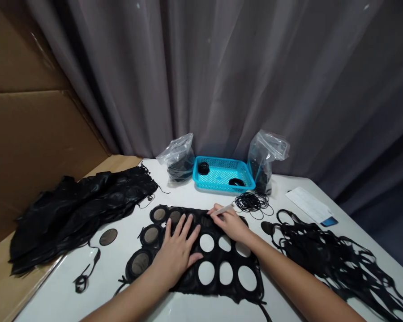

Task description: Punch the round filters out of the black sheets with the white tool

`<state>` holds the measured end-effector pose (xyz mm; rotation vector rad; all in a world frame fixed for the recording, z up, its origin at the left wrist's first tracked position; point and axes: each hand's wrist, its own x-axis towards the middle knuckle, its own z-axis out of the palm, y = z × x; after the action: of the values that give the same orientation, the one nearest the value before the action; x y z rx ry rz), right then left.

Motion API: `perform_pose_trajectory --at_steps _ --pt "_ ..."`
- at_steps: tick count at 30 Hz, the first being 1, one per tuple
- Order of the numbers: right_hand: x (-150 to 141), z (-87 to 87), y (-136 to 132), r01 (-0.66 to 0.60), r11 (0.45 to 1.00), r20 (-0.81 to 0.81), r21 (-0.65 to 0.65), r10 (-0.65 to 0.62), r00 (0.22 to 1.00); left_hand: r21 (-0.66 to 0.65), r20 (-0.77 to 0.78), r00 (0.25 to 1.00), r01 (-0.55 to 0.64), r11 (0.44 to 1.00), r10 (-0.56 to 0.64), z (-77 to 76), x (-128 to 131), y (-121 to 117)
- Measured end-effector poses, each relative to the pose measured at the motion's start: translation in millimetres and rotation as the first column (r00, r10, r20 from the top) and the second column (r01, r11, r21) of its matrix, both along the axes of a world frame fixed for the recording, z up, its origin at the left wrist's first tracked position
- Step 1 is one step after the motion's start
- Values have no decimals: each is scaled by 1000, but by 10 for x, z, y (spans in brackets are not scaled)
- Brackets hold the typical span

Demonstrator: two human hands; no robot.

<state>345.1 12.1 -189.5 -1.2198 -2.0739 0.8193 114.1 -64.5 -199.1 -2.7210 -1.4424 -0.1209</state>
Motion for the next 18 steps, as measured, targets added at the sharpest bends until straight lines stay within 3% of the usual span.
perform_pose_trajectory --at_steps 3,9,18 --pt "-61 -51 3 -71 996 -16 -56 70 997 -5 42 999 33 999 -33 -89 -98 104" --pt "-75 -62 45 -111 985 -57 -130 105 993 -8 55 998 -39 999 40 -188 -162 54" --pt "-127 -39 -16 -134 991 65 -30 136 989 -26 43 997 -56 998 57 -170 -135 57"
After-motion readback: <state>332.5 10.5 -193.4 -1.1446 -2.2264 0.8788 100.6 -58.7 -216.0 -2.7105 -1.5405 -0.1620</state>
